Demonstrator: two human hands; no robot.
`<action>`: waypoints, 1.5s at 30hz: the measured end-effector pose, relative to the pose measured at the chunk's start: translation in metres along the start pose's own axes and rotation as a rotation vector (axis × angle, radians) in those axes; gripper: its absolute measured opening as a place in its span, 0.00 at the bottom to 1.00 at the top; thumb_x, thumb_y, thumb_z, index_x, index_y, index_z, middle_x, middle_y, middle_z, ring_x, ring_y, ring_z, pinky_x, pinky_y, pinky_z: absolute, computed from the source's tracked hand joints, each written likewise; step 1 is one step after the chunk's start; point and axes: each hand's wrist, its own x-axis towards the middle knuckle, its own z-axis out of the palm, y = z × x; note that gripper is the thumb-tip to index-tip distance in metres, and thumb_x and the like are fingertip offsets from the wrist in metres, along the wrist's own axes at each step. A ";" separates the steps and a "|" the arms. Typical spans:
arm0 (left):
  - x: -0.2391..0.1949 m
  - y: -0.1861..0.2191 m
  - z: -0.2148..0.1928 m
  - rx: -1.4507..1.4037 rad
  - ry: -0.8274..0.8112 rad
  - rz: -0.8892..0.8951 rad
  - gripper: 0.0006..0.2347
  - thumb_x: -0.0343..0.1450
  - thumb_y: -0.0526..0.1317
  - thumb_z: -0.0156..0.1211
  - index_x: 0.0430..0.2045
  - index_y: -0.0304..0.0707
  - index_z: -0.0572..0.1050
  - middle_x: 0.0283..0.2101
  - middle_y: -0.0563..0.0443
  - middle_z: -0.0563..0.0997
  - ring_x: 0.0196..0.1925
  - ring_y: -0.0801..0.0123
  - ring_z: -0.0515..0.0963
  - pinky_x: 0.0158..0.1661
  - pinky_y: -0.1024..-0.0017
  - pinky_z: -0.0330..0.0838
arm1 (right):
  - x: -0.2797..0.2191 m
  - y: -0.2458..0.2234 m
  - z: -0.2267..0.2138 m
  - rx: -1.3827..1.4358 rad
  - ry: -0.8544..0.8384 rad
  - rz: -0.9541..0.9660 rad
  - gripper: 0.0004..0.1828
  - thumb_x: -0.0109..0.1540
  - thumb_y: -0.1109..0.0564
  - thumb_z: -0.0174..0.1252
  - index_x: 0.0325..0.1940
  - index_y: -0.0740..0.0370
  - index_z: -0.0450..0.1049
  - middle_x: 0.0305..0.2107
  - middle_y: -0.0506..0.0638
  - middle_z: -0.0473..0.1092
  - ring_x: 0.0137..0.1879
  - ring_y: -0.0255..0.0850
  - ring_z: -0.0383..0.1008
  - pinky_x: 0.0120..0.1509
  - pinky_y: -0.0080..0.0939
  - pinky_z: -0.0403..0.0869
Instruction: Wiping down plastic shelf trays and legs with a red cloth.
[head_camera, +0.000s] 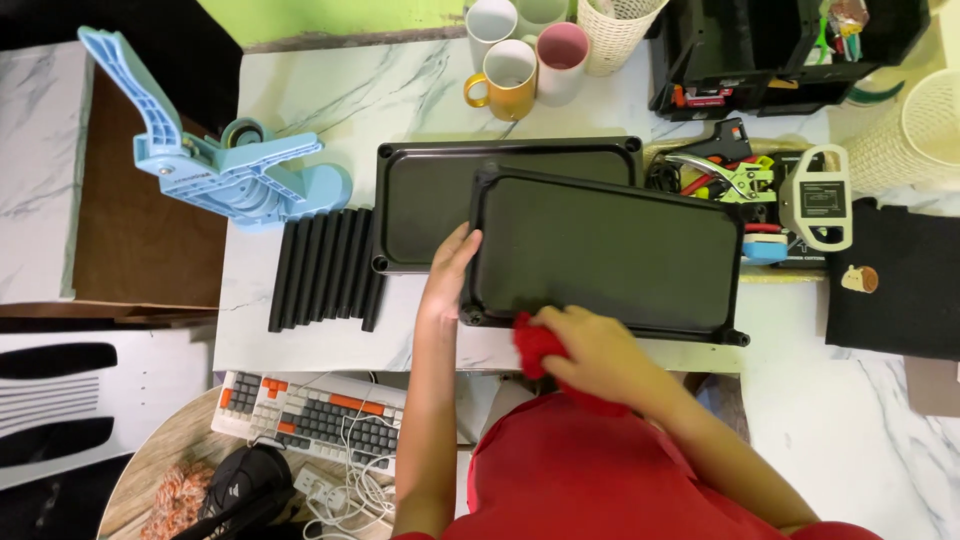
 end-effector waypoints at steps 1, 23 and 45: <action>0.002 -0.003 -0.011 0.001 -0.009 -0.003 0.21 0.77 0.42 0.59 0.60 0.22 0.71 0.54 0.45 0.80 0.55 0.69 0.78 0.56 0.73 0.70 | -0.005 0.019 -0.004 0.000 0.007 0.006 0.26 0.53 0.52 0.63 0.55 0.58 0.70 0.40 0.61 0.74 0.47 0.60 0.75 0.52 0.55 0.73; 0.013 0.003 -0.061 -0.026 0.338 0.018 0.23 0.77 0.43 0.54 0.63 0.21 0.64 0.62 0.41 0.74 0.62 0.64 0.75 0.62 0.72 0.67 | 0.038 0.028 0.024 -0.149 0.253 0.034 0.22 0.53 0.47 0.62 0.47 0.60 0.70 0.34 0.61 0.75 0.43 0.60 0.76 0.47 0.58 0.74; -0.023 0.079 0.056 1.203 0.225 0.662 0.24 0.74 0.38 0.63 0.66 0.32 0.65 0.76 0.35 0.60 0.78 0.44 0.59 0.74 0.53 0.55 | -0.023 0.116 -0.036 -0.271 0.324 0.657 0.18 0.58 0.46 0.57 0.46 0.60 0.71 0.30 0.64 0.77 0.39 0.62 0.78 0.46 0.61 0.75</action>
